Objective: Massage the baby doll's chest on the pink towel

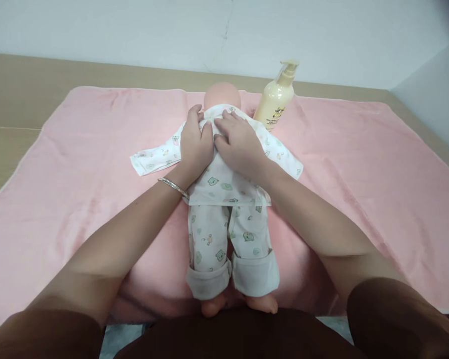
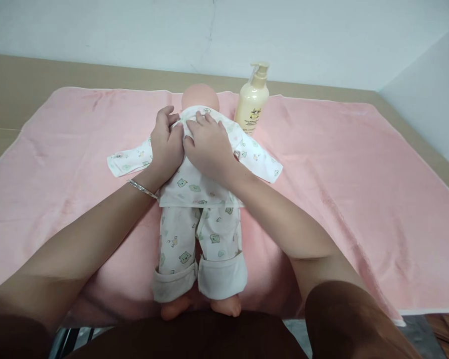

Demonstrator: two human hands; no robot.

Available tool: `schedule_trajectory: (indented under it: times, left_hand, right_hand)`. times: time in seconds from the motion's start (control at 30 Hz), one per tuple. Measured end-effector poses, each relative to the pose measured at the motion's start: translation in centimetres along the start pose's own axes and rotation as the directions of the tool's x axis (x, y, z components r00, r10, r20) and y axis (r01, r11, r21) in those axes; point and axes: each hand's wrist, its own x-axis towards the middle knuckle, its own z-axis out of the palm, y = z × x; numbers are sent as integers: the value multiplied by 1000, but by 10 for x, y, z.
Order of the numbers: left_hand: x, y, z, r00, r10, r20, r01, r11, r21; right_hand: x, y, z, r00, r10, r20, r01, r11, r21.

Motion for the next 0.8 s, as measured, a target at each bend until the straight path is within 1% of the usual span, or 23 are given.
schedule_trajectory:
  times: [0.03,0.1,0.17,0.2,0.27,0.33,0.37,0.4,0.47,0.53,0.57,0.63,0.7,0.8]
  left_hand:
    - [0,-1,1,1000,3,-19,-4,1000,-22]
    - [0,-4,3,999,-3,-45,0,997,-76]
    - [0,-5,3,998,-19,-55,12,993,-119]
    - [0,-5,3,998,-23,-56,16,992,-127]
    - [0,-4,2,998,-23,-57,16,992,-123]
    - [0,-1,1,998,-26,-50,20,993,-117]
    - [0,0,0,999,-32,-44,27,992,-121]
    - [-1,1,-1,999,-38,-34,33,991,-133]
    - [-2,3,-2,999,-50,-18,46,986,-159]
    - [-2,4,-3,999,-50,-10,48,988,-148]
    - [-2,3,-3,999,-42,-11,41,991,-129]
    - [-1,1,-2,1000,-12,-18,11,997,-74]
    - [1,-2,-1,999,24,-23,-24,999,-31]
    - [5,-6,-1,999,36,-21,-36,999,-19]
  right_hand:
    - [-1,-2,-3,1000,1,6,-2,1000,19]
    - [-2,-4,-8,999,18,-46,-17,1000,17]
    - [-3,-5,-9,993,23,-118,-29,998,-48]
    - [-2,-5,-7,991,18,-130,-29,996,-83]
    - [-1,-2,-3,997,3,-83,-12,995,-104]
    - [0,0,-1,1000,-8,-14,7,998,-66]
    - [0,0,-2,1000,-7,-10,7,999,-43]
    - [0,0,-4,1000,-2,-26,1,1000,-25]
    - [-1,0,-10,994,21,-107,-21,1000,4]
    - [-2,-1,-12,982,55,-178,-51,998,29]
    - [-2,0,-10,981,66,-183,-62,998,30]
    - [-2,2,-2,988,69,-140,-69,998,4]
    - [-1,6,10,995,43,-87,-46,998,-41]
    - [0,13,24,997,-2,-74,-3,998,-63]
